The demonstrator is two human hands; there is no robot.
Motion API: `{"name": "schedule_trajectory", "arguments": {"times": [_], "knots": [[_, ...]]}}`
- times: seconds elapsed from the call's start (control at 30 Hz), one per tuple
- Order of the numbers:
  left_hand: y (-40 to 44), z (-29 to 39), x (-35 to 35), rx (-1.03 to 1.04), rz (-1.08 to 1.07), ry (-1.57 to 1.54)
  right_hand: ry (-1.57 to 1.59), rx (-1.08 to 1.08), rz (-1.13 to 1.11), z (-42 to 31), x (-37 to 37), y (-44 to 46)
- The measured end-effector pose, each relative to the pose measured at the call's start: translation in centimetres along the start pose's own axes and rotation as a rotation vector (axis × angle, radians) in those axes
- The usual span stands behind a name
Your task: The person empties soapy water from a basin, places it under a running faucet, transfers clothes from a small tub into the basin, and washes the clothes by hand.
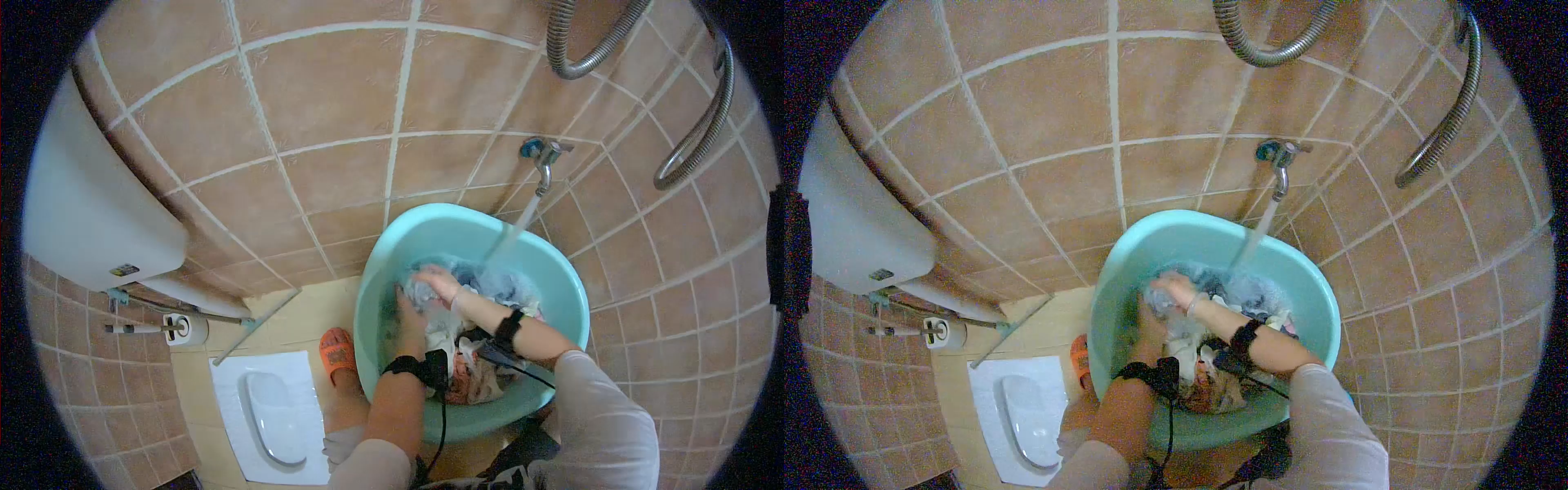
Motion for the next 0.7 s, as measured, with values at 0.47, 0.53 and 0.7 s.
{"name": "schedule_trajectory", "arguments": {"times": [0.47,0.53,0.7], "knots": [[6.7,-13.5,-3.3,-0.414,0.082,-0.276,-0.567,-0.353,0.457,5.2,-3.3,11.9],[7.6,-14.2,-5.5,-0.379,0.089,-0.323,-0.799,0.112,0.399,12.6,-5.5,18.9],[2.0,-0.4,-1.9,0.268,-0.295,1.33,-1.195,-0.018,0.39,5.1,-3.9,11.5]]}}
Point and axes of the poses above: each hand's wrist, its own y-axis towards the middle knuckle, its own x-axis out of the palm, z = x × y, the point moved 6 cm from there along y, towards the middle knuckle, and after that the axes turned 13 degrees about x, right-handed, at the moved point
